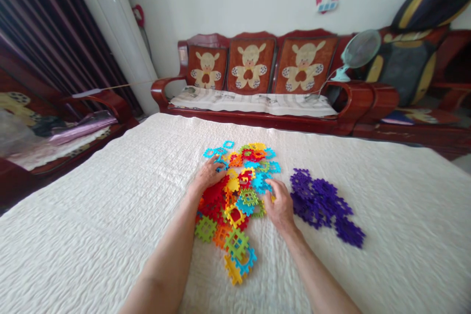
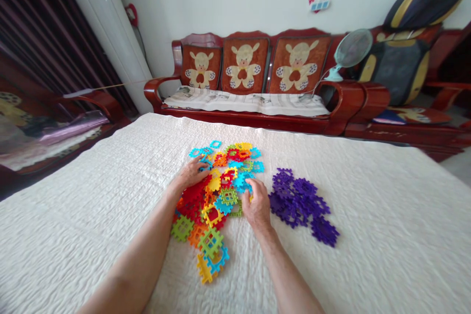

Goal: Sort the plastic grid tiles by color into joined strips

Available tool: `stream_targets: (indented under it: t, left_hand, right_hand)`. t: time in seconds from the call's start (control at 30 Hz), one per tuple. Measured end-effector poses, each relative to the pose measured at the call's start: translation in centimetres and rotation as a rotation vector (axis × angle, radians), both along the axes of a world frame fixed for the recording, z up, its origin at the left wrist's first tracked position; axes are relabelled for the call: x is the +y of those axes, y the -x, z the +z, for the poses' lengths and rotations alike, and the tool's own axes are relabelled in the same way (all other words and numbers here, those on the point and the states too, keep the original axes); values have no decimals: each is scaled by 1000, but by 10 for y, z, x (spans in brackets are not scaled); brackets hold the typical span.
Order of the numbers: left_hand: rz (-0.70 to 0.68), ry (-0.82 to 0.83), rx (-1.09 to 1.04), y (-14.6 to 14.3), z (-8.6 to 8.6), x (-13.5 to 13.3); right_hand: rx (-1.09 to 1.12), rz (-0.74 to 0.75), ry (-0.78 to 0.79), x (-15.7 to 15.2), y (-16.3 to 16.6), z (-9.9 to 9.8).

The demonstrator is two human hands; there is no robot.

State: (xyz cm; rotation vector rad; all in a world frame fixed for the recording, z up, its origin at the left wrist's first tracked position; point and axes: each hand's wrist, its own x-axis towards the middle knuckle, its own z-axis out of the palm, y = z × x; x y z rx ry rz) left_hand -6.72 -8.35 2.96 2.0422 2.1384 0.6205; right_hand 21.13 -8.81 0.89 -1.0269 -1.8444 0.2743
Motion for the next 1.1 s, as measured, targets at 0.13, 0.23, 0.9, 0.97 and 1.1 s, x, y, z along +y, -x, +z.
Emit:
stream_targets:
  t: [0.13,0.23,0.9,0.97,1.1]
  left_hand:
    - [71,37,7,-8,2,3]
    - [112,65,4,-12,3,4]
    - [-229,5,-552,-50,42,-12]
    - [-271,19,-514,-65,42,-13]
    - [-335,-11,-385,-88,39,-14]
  right_hand:
    - [-27,25,41,-1,1,0]
    - [-36,32,54,-3,1,1]
    - [96,154,40,-14,11,16]
    - [144,196,150,-18,13,22]
    - [278,307,388,-22,14,27]
